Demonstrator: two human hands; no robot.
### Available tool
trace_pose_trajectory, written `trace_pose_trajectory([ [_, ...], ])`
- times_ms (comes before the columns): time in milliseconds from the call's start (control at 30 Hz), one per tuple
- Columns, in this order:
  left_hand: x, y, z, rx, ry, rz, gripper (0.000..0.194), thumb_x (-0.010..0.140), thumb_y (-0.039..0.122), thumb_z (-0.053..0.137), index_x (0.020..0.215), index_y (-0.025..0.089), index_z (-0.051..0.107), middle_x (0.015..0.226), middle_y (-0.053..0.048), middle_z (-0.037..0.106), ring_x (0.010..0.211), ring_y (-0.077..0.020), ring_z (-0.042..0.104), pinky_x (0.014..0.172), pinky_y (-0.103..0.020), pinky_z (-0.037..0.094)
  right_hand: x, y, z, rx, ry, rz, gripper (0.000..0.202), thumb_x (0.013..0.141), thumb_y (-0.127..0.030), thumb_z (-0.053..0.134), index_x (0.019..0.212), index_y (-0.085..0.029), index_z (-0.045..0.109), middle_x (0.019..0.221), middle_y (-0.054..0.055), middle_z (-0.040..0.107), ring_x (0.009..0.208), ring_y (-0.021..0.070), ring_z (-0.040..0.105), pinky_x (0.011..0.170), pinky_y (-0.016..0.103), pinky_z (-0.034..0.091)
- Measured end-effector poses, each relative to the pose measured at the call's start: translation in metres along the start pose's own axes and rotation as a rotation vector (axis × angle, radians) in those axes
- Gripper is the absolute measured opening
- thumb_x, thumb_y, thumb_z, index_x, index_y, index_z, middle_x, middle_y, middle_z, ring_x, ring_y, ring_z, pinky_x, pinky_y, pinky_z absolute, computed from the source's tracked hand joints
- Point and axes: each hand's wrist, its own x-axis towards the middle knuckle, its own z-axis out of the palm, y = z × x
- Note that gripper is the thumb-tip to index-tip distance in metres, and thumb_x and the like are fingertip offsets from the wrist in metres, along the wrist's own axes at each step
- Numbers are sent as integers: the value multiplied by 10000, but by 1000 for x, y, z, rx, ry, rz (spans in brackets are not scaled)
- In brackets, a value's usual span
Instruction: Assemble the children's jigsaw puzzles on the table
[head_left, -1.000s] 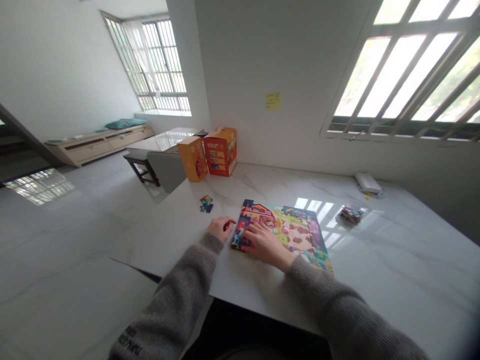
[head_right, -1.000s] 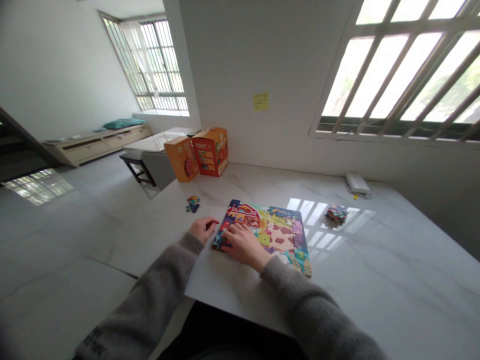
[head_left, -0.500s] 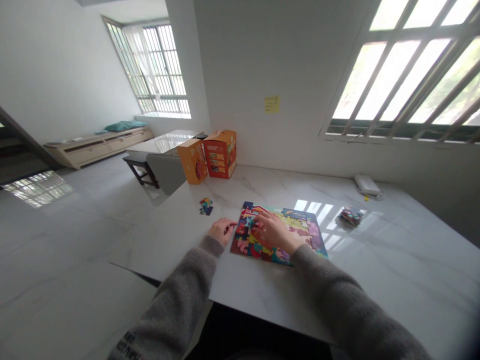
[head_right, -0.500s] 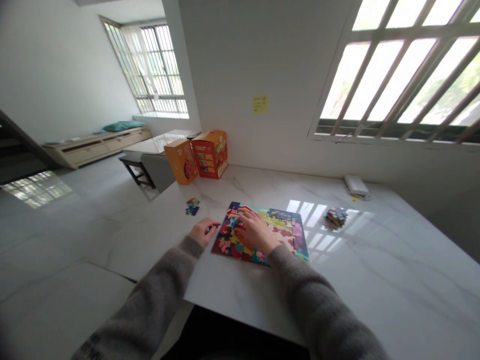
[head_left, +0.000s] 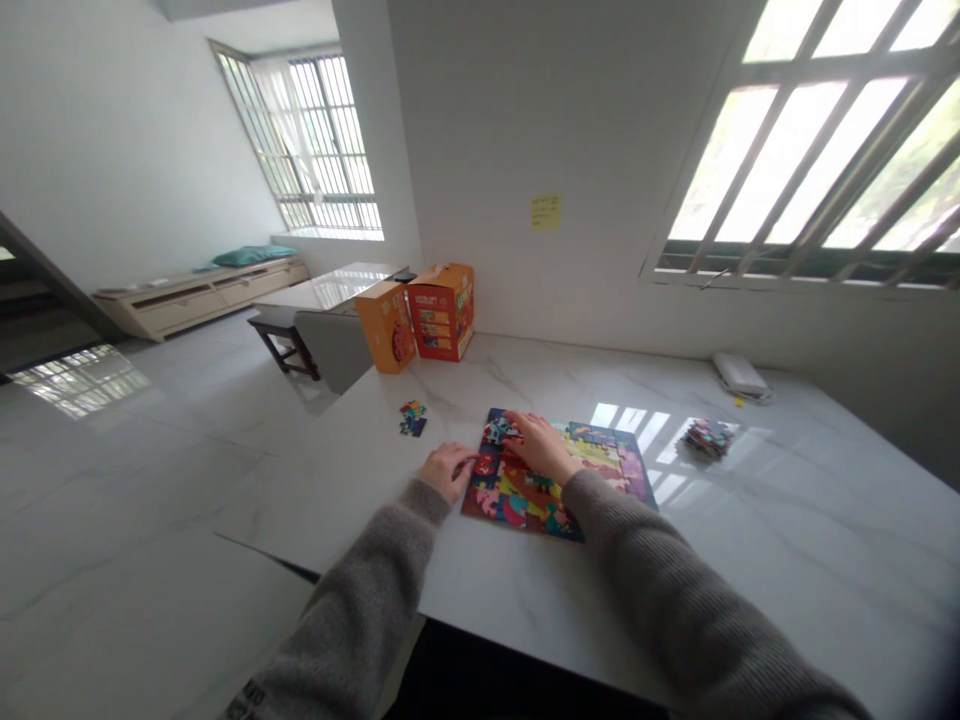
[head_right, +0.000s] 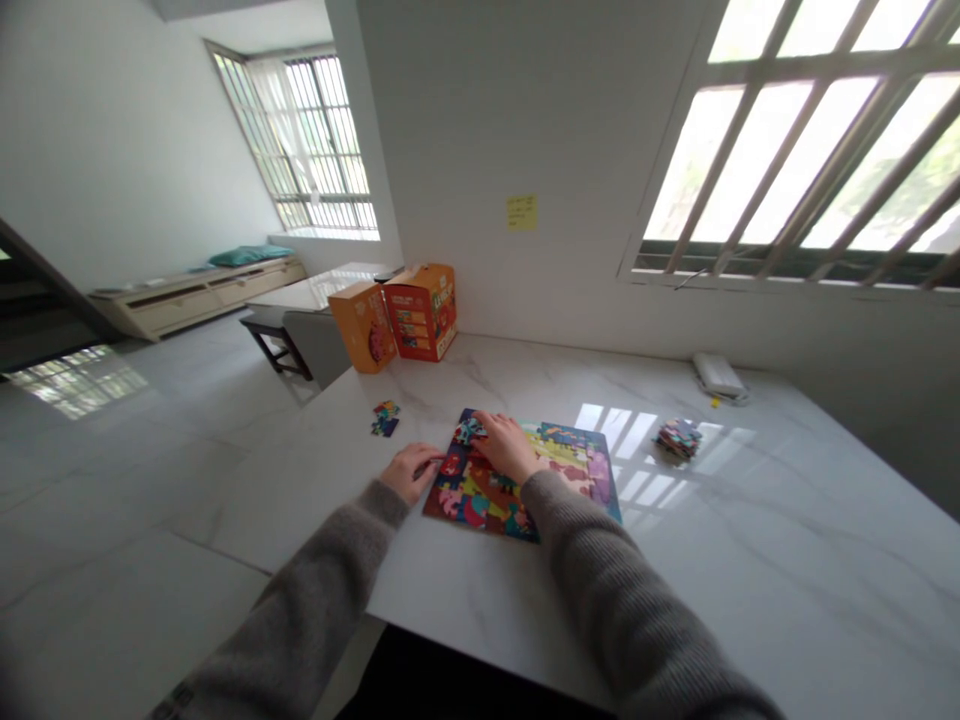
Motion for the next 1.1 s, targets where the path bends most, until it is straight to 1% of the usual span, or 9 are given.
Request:
trace_pose_trajectory([
  [200,1,7,-3,-49,27,-21,212,832,161,573,956,195,742,946,-84,722,914,-235,620,890,-376,467,-4,3,-3,115,-10,-14,471,873,-242,696,1319,-208,548,1152,108,693,1066,227,649,931,354,483],
  [300,2,15,-7,-201,108,-140,249,837,220,600,1063,193,701,906,-62,722,829,-197,635,791,-316,480,-13,0,-13,212,-13,-55,484,863,-248,711,1319,-238,549,1187,88,691,1067,217,662,924,349,505],
  [400,5,21,-7,-450,149,-269,345,857,325,612,1163,167,632,840,-47,716,754,-170,646,688,-267,477,-26,-9,-26,266,15,-153,510,868,-257,708,1346,-256,532,1247,98,666,1121,230,647,955,382,515],
  [500,7,24,-4,-633,119,-301,397,854,402,631,1151,139,618,810,-48,704,740,-165,654,700,-270,497,-38,-23,-36,265,29,-281,517,901,-248,668,1389,-261,497,1302,120,627,1200,247,605,1001,419,509],
  [600,6,27,-2,-721,67,-300,434,800,448,710,1085,129,637,794,-43,691,736,-162,660,698,-263,500,-47,-35,-41,225,45,-316,512,918,-243,646,1403,-242,481,1317,145,598,1217,270,586,1003,451,516],
  [767,6,35,-5,-849,33,-320,643,723,455,793,1227,134,556,676,29,644,638,-123,618,653,-232,476,-54,-42,-38,215,55,-351,489,941,-199,597,1409,-244,462,1323,138,592,1237,271,571,1008,462,516],
  [900,7,39,-7,-885,35,-341,582,719,459,786,1160,140,579,702,19,660,666,-137,649,692,-258,515,-57,-42,-35,170,88,-288,509,920,-268,648,1399,-233,479,1276,147,608,1194,299,585,978,473,521],
  [1000,7,41,-5,-855,13,-325,490,708,442,797,1050,138,621,755,-25,698,722,-165,679,720,-280,532,-60,-43,-32,143,128,-206,542,903,-312,678,1401,-240,479,1240,148,611,1154,306,593,953,474,523],
  [1100,7,39,-1,-798,40,-310,401,716,454,784,927,137,657,789,-56,720,746,-173,678,729,-283,535,-62,-46,-28,121,133,-194,507,883,-337,705,1346,-235,525,1194,140,615,1098,303,608,925,470,530],
])
